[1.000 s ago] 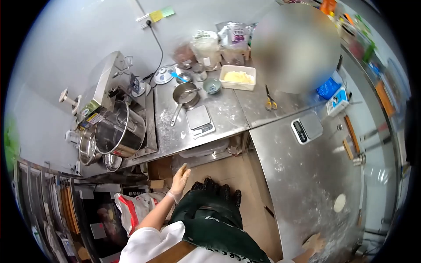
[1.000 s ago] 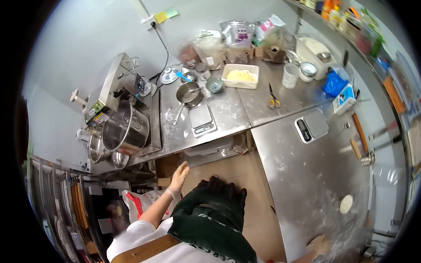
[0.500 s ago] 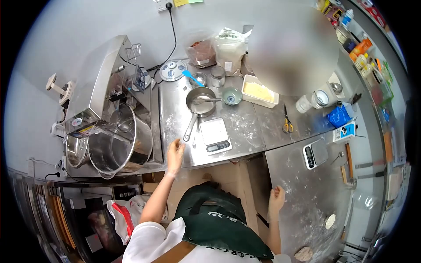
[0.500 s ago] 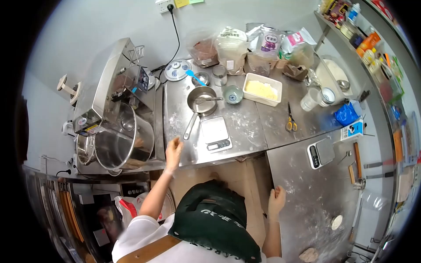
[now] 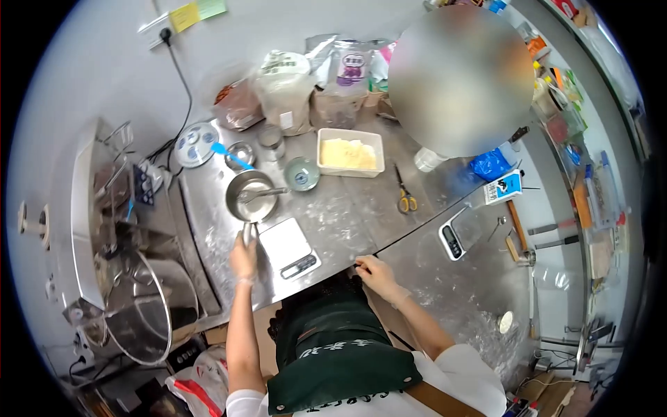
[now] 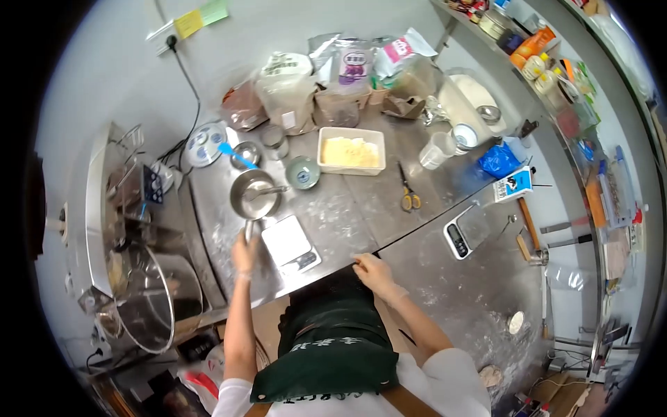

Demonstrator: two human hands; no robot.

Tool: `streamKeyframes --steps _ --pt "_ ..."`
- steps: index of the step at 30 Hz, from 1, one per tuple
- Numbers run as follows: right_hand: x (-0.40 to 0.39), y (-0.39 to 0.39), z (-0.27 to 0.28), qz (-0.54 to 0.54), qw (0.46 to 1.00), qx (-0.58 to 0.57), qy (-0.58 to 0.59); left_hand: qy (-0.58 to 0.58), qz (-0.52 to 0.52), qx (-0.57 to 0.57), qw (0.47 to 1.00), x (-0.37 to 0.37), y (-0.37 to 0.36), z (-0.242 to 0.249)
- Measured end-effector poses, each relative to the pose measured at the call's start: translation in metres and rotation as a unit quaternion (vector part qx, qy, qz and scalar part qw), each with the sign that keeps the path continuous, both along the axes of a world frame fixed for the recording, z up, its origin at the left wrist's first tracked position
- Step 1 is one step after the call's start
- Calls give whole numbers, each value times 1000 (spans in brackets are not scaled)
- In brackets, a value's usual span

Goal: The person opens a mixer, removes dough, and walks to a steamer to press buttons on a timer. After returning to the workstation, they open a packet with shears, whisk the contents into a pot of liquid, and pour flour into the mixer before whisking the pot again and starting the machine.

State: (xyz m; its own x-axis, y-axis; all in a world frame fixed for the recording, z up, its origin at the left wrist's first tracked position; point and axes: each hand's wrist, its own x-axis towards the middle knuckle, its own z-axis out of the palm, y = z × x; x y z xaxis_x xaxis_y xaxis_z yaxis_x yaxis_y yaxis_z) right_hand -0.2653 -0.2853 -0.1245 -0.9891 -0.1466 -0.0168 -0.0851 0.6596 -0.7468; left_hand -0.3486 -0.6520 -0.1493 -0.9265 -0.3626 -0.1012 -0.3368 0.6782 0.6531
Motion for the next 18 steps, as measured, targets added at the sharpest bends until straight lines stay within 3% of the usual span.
streamKeyframes --steps 4,5,6,9,10,13,18 --pt "-24 19 -5 67 997 -1 -23 -34 28 -16 999 3 5 14" --pt "-27 22 -6 77 996 -6 -37 37 24 -33 998 10 2 7" --pt "-33 24 -5 99 993 6 -56 34 21 -64 997 21 -1 7" --pt "-37 26 -20 159 984 -8 -81 153 143 -162 964 77 10 31" --pt "-37 24 -32 181 979 -30 -87 169 188 -142 957 103 11 34" --pt "-42 -3 -29 305 941 -7 -149 135 302 -117 936 193 25 36" --pt "-29 -95 -13 489 858 8 -159 79 520 -44 850 340 64 -33"
